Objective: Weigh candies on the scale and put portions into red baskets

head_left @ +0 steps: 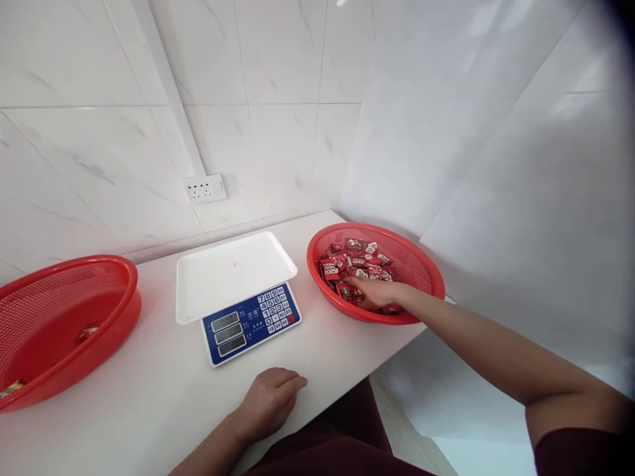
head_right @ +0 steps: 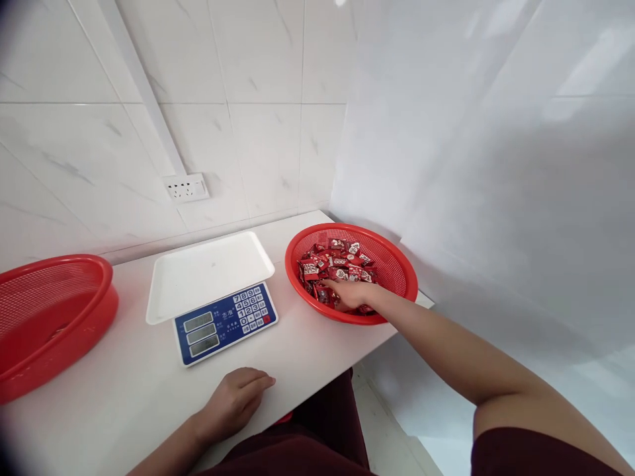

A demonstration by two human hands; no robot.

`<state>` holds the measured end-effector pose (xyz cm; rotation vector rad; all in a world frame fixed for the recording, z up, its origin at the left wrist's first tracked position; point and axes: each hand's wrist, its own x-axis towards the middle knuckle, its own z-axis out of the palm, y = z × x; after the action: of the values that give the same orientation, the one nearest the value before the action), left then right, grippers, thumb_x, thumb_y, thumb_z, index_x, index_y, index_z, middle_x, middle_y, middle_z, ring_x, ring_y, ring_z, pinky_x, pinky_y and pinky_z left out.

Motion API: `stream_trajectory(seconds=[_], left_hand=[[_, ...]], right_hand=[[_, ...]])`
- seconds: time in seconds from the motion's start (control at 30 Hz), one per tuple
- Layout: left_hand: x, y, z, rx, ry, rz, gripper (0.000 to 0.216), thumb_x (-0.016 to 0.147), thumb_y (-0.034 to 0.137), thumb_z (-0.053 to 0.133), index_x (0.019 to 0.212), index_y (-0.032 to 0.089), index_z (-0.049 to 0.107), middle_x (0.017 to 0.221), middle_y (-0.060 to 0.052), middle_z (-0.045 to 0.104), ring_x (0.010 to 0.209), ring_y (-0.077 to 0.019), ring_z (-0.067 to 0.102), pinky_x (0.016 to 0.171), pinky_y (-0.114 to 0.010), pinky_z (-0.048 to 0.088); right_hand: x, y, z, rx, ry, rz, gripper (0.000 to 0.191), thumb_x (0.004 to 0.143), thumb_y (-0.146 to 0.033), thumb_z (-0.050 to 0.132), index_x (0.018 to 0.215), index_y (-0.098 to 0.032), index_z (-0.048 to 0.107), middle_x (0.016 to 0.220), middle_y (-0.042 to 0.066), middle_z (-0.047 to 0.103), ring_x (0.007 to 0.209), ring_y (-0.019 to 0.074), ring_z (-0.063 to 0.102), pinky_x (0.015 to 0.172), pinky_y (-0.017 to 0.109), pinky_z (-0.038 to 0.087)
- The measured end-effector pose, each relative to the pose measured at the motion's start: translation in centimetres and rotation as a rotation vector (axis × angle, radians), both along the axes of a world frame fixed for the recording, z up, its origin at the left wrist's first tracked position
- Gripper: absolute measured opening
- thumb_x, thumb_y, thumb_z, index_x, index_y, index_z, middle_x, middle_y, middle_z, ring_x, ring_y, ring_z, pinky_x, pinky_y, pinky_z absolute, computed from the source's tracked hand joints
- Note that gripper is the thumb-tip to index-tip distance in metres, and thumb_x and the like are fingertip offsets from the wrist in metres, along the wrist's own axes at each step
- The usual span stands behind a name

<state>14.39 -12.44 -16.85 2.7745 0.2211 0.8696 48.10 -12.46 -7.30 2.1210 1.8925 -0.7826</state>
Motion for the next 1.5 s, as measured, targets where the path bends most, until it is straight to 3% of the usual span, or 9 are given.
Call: stream_trajectory(seconds=[0.17, 0.23, 0.53, 0.77, 0.83, 0.93, 1.1, 1.27, 1.5], left_hand=[[-0.2, 0.0, -1.0, -0.131, 0.020, 0.036, 0.029, 0.083, 0.009, 0.040, 0.104, 0.019, 0.058, 0.087, -0.006, 0.070, 0.075, -0.0153, 0.066, 0.067, -0.026, 0.054], [-0.2, 0.1, -1.1, -0.174, 0.040, 0.044, 0.029, 0.083, 0.010, 0.040, 0.102, 0.019, 0.059, 0.087, -0.006, 0.070, 0.076, -0.0151, 0.066, 0.068, -0.026, 0.054], [-0.3, 0.1, -1.0, -0.309, 0.100, 0.081, 0.030, 0.083, 0.010, 0.040, 0.102, 0.020, 0.060, 0.091, -0.005, 0.070, 0.081, -0.0157, 0.066, 0.073, -0.026, 0.054], [-0.3, 0.3, -0.8, -0.323, 0.086, 0.098, 0.029, 0.084, 0.010, 0.039, 0.100, 0.020, 0.061, 0.091, -0.005, 0.070, 0.081, -0.0156, 0.066, 0.072, -0.026, 0.054], [-0.3, 0.3, -0.8, -0.334, 0.082, 0.105, 0.029, 0.084, 0.010, 0.038, 0.100, 0.020, 0.061, 0.091, -0.006, 0.070, 0.081, -0.0154, 0.066, 0.072, -0.025, 0.054], [-0.4, 0.4, -0.8, -0.354, 0.078, 0.105, 0.029, 0.085, 0.011, 0.038, 0.099, 0.020, 0.061, 0.090, -0.006, 0.070, 0.081, -0.0152, 0.066, 0.073, -0.025, 0.054], [-0.3, 0.5, -0.7, -0.410, 0.091, 0.117, 0.028, 0.085, 0.012, 0.039, 0.099, 0.020, 0.062, 0.090, -0.005, 0.070, 0.081, -0.0150, 0.066, 0.073, -0.025, 0.053], [-0.3, 0.5, -0.8, -0.406, 0.089, 0.117, 0.028, 0.086, 0.013, 0.039, 0.099, 0.021, 0.062, 0.090, -0.005, 0.070, 0.082, -0.0149, 0.066, 0.073, -0.025, 0.053], [-0.5, 0.3, -0.9, -0.390, 0.091, 0.133, 0.028, 0.084, 0.011, 0.040, 0.099, 0.021, 0.061, 0.090, -0.004, 0.070, 0.082, -0.0148, 0.066, 0.073, -0.024, 0.053]], right_hand=[[0.0, 1.1, -0.6, -0.046, -0.008, -0.072, 0.101, 0.065, -0.040, 0.062, 0.148, -0.017, 0.010, 0.152, 0.014, 0.016, 0.118, 0.0346, 0.048, 0.088, 0.037, 0.046], [-0.3, 1.4, -0.9, -0.048, -0.021, -0.055, 0.099, 0.064, -0.040, 0.063, 0.147, -0.018, 0.013, 0.152, 0.013, 0.014, 0.121, 0.0368, 0.045, 0.092, 0.039, 0.043], [-1.6, 1.6, -2.5, 0.144, -0.027, -0.121, 0.082, 0.066, -0.025, 0.061, 0.141, -0.014, 0.030, 0.134, 0.023, 0.043, 0.101, 0.0363, 0.059, 0.077, 0.040, 0.047], [0.2, 2.6, -0.9, 0.235, 0.057, -0.154, 0.072, 0.061, -0.015, 0.064, 0.131, -0.019, 0.046, 0.111, 0.012, 0.064, 0.092, 0.0279, 0.062, 0.072, 0.030, 0.046], [1.0, 2.3, 0.0, 0.258, 0.185, -0.249, 0.068, 0.064, -0.018, 0.064, 0.129, -0.020, 0.046, 0.111, 0.010, 0.065, 0.091, 0.0259, 0.062, 0.072, 0.030, 0.048], [2.2, 1.6, 1.1, 0.262, 0.544, -0.498, 0.065, 0.068, -0.028, 0.067, 0.128, -0.020, 0.044, 0.113, 0.010, 0.063, 0.092, 0.0239, 0.062, 0.074, 0.032, 0.051], [3.0, 0.6, 1.7, 0.215, 1.022, -0.729, 0.048, 0.066, -0.032, 0.075, 0.109, -0.024, 0.054, 0.106, 0.006, 0.066, 0.087, 0.0187, 0.066, 0.078, 0.033, 0.056], [2.3, 0.5, 1.9, 0.218, 1.257, -0.736, 0.038, 0.069, -0.026, 0.074, 0.103, -0.020, 0.056, 0.103, 0.007, 0.067, 0.092, 0.0207, 0.066, 0.085, 0.042, 0.055], [2.9, 1.3, 1.4, 0.244, 1.281, -0.704, 0.016, 0.075, -0.024, 0.069, 0.088, -0.018, 0.062, 0.097, 0.007, 0.070, 0.095, 0.0196, 0.065, 0.091, 0.039, 0.052]])
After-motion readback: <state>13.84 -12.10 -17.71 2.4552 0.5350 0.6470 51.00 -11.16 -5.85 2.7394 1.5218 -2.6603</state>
